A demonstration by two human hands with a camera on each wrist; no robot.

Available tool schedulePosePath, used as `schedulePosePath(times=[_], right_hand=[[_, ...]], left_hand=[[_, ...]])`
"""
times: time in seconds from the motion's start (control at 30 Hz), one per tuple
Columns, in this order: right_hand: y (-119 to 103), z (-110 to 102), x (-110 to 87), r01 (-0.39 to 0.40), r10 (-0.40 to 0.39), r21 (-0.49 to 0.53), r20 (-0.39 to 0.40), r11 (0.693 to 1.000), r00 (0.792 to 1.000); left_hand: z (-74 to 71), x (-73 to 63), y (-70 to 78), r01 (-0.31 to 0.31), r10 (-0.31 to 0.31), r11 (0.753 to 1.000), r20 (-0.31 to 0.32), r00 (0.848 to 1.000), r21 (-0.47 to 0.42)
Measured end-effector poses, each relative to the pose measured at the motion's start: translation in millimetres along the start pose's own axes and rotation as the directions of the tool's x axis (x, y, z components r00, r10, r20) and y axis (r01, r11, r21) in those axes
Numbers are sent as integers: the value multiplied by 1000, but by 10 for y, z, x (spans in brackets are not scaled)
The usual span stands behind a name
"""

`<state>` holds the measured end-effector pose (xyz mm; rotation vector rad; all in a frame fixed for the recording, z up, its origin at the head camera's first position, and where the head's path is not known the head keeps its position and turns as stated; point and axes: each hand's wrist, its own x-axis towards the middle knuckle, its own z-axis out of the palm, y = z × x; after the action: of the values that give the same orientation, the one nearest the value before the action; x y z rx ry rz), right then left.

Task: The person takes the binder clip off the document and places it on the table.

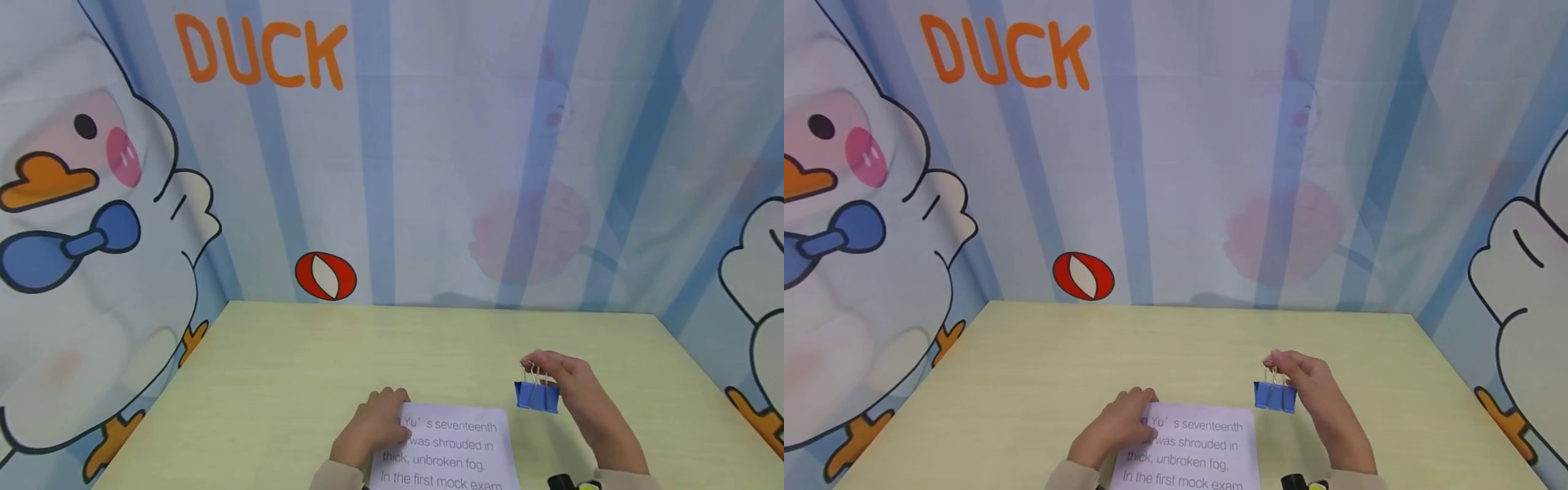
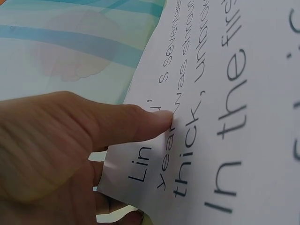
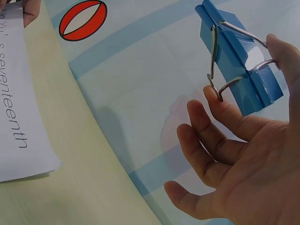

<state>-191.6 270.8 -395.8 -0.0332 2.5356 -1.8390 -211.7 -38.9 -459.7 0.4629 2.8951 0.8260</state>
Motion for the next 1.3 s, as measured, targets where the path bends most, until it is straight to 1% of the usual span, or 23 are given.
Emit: schedulePosePath(times=[0.17,0.27,0.43,0.73,0.9,1.1,1.3], right_hand=[[7,-19,10,-18,17,17,16,1000,1000],[18,-27,19,-21,20,10,24,1000,999],[36,-54,19,-29,29,-3,23,1000,999],[72,-130,43,-57,58,-28,26,998,998],[100,-158,54,-73,74,-32,13,997,997],[142,-194,69,-107,108,-39,18,993,994],[198,-205,49,-109,109,-43,21,993,994]], left_hand=[[-18,-9,-1,4,-4,1000,5,1000,-12],[-28,-15,-9,1,-1,1000,8,1000,-11],[-31,-4,-13,-4,4,1000,8,1000,-2],[-42,28,7,3,-3,1000,8,1000,5],[-43,25,18,5,-5,1000,5,1000,10],[-41,20,26,5,-5,1000,10,1000,4],[-23,-5,18,-2,2,1000,21,1000,4]])
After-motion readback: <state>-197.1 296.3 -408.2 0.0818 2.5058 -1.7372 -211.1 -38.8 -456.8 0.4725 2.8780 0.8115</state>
